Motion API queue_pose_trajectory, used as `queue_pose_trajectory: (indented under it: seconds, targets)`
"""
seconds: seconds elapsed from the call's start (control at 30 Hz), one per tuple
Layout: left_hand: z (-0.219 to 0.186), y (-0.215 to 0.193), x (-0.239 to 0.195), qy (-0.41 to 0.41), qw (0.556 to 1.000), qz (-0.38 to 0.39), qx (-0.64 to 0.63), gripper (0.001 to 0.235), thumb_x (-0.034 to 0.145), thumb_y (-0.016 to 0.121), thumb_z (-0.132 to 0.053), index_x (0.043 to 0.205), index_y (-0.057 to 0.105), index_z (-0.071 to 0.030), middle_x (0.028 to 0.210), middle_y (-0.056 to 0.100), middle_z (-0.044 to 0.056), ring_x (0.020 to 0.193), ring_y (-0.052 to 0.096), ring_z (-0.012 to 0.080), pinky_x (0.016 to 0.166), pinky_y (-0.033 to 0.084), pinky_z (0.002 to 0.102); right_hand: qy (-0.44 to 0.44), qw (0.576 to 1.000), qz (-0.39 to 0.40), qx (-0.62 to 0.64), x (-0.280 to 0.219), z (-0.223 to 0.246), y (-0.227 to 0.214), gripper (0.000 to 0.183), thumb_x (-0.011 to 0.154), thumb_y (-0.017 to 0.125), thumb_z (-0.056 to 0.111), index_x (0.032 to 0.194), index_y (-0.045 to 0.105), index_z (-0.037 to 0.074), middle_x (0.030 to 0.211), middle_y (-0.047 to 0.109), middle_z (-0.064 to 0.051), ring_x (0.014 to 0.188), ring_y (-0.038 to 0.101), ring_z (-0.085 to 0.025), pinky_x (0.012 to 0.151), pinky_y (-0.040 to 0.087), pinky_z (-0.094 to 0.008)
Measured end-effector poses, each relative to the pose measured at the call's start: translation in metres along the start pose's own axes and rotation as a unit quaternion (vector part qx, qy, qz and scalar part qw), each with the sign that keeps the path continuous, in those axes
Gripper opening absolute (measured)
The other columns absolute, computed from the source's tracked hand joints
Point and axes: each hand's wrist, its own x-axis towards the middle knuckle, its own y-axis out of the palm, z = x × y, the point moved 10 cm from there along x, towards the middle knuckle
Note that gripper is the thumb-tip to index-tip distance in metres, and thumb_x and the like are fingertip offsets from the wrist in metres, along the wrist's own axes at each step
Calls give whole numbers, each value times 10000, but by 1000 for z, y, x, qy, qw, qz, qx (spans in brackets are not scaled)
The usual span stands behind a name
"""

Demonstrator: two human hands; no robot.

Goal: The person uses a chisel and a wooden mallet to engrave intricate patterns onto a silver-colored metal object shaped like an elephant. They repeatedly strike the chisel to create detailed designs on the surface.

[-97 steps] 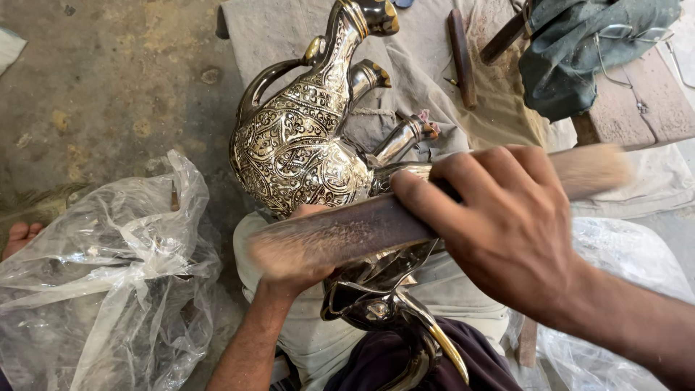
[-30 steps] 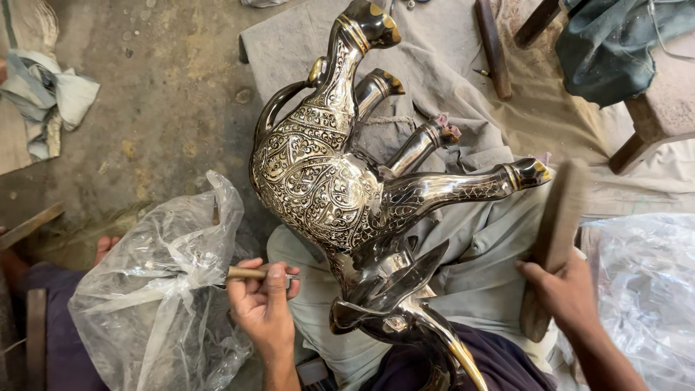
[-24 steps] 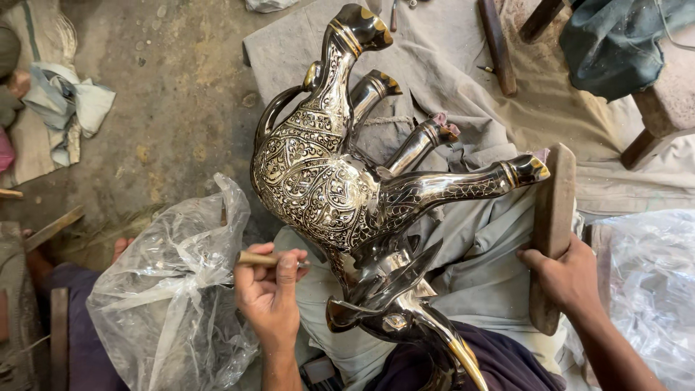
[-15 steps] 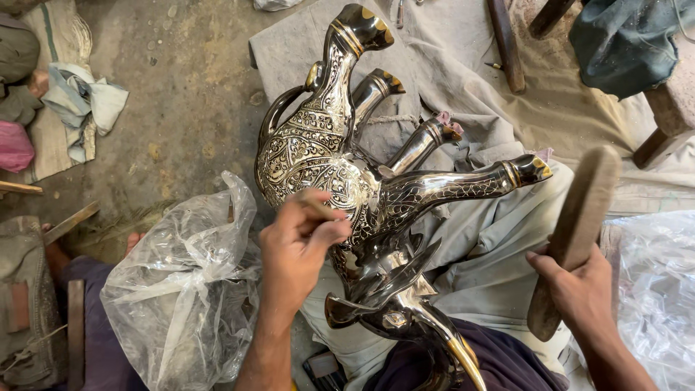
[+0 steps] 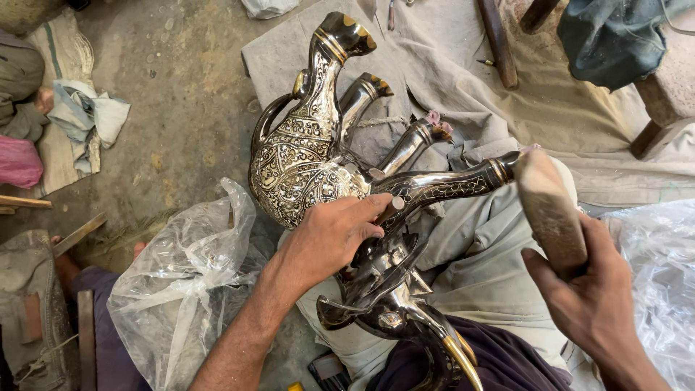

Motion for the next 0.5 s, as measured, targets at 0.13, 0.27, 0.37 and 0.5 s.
queue_pose_trajectory:
  seconds: [0.13, 0.27, 0.37, 0.5]
  targets:
    - [-2, 5, -5, -3, 999, 8, 33, 409, 912, 692, -7, 1305, 653, -111, 881, 710, 134, 809, 759, 258, 682, 612, 374, -85, 987, -6, -137, 11, 28, 3, 522, 802, 775, 110, 1283, 590, 25, 1096, 728, -168, 1002, 696, -285, 862, 544, -413]
    - [-7, 4, -3, 23, 998, 2, 61, 407, 891, 723, -23, 1283, 633, -83, 861, 686, 144, 768, 715, 302, 665, 580, 418, -164, 977, 1, -137, 15, 53, 4, 502, 790, 747, 58, 1272, 607, 49, 1097, 699, -174, 1030, 667, -352, 868, 510, -457]
    - [-5, 8, -1, 7, 996, 21, 87, 407, 892, 730, -39, 1282, 628, -90, 813, 658, 143, 729, 695, 313, 635, 565, 437, 0, 987, 77, 140, 24, 26, 18, 473, 783, 767, 103, 1220, 589, 73, 1033, 732, -101, 950, 705, -258, 820, 558, -394]
    - [-10, 8, 0, 19, 994, 25, 107, 409, 882, 743, -65, 1273, 628, -91, 813, 642, 144, 725, 676, 331, 622, 552, 447, -110, 994, 11, -22, 26, 45, 12, 506, 787, 729, 49, 1271, 579, 51, 1035, 700, -115, 929, 673, -253, 818, 539, -394]
